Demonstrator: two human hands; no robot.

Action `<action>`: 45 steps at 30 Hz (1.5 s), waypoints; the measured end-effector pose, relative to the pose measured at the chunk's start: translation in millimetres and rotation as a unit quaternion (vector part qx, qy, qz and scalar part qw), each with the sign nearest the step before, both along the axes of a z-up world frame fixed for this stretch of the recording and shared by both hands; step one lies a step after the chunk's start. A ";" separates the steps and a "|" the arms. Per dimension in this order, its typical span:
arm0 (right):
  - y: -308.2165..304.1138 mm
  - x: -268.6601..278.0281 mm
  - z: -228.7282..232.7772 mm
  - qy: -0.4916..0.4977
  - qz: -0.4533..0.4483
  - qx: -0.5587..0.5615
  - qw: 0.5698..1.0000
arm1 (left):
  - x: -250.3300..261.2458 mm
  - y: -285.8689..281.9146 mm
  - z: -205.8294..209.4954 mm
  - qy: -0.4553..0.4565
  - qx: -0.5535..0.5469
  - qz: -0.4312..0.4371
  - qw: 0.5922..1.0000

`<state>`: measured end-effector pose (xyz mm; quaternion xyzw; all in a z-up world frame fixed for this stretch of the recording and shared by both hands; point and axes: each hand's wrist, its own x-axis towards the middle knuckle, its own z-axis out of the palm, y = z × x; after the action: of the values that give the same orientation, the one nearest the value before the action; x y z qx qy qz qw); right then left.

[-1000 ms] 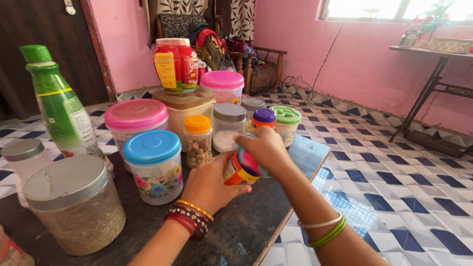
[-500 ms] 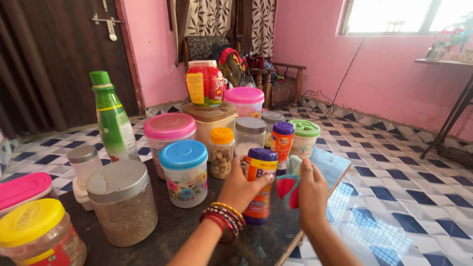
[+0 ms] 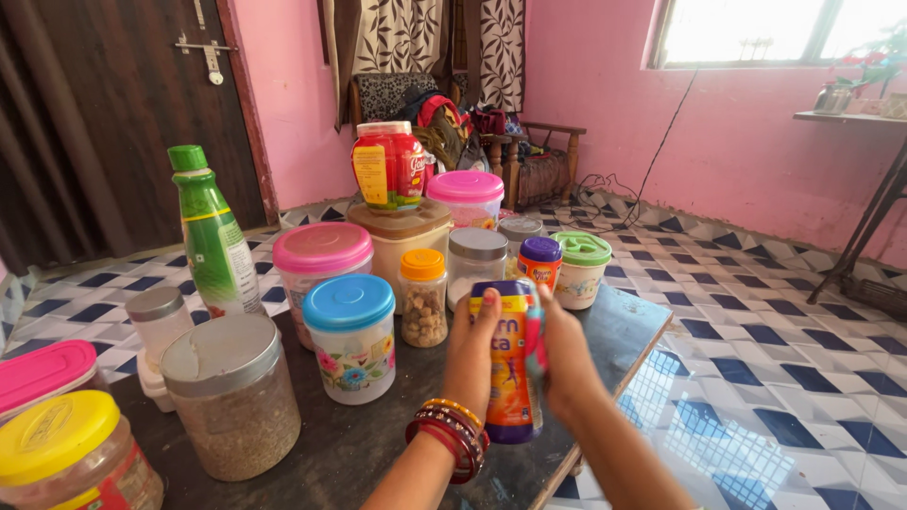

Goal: The person wipes the exterior of multiple plastic and metal containers with a cloth, handling them one at a time. They pick up each container from the floor or table, wipe it, and place it back on the table.

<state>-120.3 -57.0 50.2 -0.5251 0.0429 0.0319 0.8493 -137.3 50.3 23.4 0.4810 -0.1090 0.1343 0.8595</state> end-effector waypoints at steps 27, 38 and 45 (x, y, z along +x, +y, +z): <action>27.5 -66.7 -47.5 -0.551 -0.298 -0.457 0.631 | 21.0 8.5 -11.5 -0.043 0.032 0.037 0.998; 6.3 7.7 -15.7 -0.129 -0.024 -0.020 0.991 | 8.2 9.2 -4.0 -0.030 -0.050 0.010 0.998; 31.8 -64.7 -62.5 -0.443 -0.299 -0.400 0.745 | 22.8 25.7 -3.2 -0.068 0.000 0.078 0.995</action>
<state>-184.9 -25.2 -12.3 -0.7322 -0.1745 -0.4796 0.4511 -114.5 76.0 20.1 0.4777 -0.1298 0.2331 0.8370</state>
